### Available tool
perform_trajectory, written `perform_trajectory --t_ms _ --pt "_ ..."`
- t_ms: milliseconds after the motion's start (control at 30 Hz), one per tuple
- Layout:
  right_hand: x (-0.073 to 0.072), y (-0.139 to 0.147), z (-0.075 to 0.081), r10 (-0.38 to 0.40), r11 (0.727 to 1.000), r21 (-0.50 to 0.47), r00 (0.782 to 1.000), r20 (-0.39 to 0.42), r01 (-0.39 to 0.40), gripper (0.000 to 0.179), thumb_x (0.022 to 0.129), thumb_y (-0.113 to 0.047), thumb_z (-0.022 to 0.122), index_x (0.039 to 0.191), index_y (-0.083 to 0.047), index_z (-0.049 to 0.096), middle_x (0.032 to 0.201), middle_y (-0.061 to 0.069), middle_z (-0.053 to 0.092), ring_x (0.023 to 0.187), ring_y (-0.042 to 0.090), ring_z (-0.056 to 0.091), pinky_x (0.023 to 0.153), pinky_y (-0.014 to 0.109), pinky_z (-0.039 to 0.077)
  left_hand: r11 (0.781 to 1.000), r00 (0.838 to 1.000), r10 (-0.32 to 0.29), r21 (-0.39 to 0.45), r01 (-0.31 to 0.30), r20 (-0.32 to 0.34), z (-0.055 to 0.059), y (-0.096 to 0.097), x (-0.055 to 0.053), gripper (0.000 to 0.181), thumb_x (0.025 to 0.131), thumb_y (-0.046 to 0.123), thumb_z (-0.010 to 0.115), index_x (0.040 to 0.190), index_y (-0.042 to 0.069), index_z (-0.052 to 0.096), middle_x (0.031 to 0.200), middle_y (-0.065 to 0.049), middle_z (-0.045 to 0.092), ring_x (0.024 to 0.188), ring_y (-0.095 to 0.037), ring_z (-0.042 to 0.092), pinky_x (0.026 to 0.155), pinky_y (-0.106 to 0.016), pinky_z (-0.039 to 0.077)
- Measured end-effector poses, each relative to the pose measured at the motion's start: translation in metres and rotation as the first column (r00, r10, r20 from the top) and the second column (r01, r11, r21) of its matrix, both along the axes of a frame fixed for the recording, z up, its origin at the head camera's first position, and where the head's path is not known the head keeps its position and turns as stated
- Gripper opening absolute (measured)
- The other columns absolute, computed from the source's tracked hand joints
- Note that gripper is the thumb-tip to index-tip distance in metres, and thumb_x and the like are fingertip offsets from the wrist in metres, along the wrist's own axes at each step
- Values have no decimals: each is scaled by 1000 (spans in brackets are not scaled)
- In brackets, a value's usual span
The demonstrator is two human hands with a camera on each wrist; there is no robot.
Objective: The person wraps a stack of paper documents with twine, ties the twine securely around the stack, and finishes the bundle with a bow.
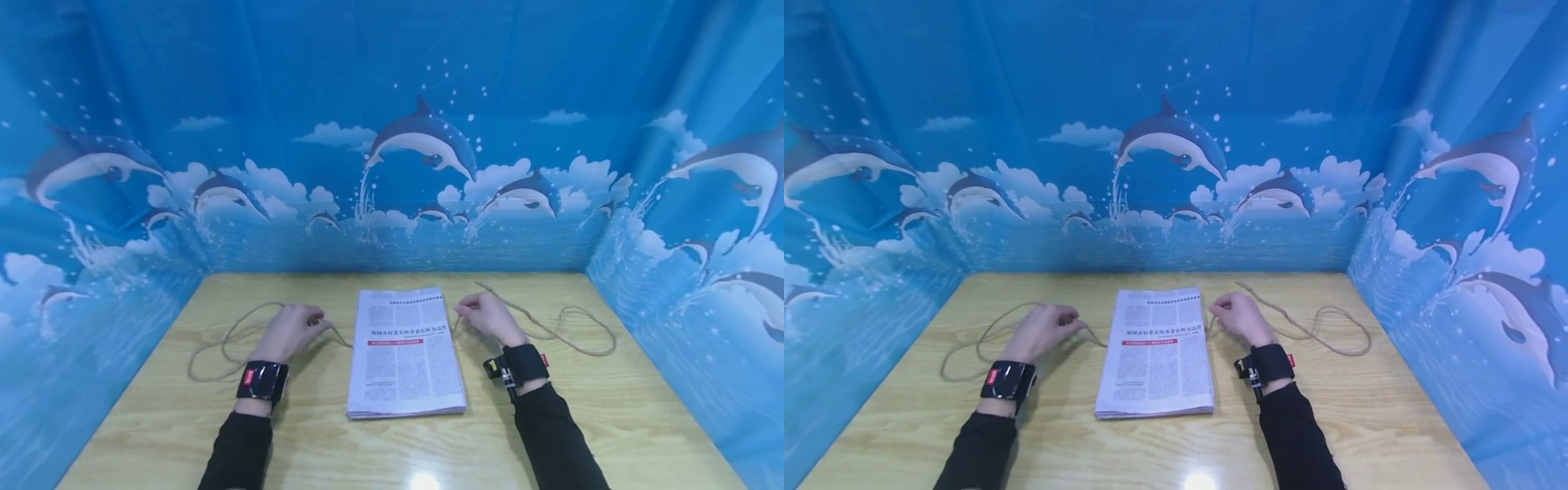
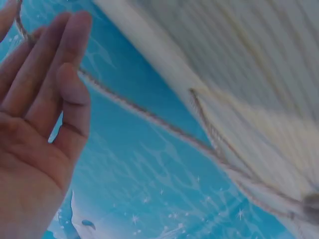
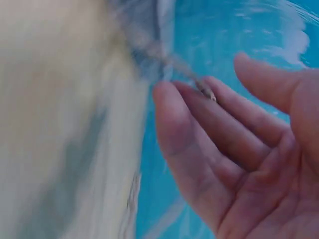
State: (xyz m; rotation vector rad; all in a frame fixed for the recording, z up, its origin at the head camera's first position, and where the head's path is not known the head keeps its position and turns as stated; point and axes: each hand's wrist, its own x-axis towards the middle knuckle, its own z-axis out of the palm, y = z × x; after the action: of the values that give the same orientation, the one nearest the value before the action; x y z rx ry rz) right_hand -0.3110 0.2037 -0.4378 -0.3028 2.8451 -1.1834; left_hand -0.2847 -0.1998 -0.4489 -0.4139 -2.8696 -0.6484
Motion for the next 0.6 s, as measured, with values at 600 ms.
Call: perform_trajectory --t_ms 600 --pt "3 -60 22 68 895 -445 996 52 -38 39 104 -13 47 142 -3 45 111 27 67 78 20 66 80 50 53 911 985 -7 406 77 -171 17 78 -3 17 93 19 67 106 10 75 95 -5 75 84 -16 69 70 -32 53"
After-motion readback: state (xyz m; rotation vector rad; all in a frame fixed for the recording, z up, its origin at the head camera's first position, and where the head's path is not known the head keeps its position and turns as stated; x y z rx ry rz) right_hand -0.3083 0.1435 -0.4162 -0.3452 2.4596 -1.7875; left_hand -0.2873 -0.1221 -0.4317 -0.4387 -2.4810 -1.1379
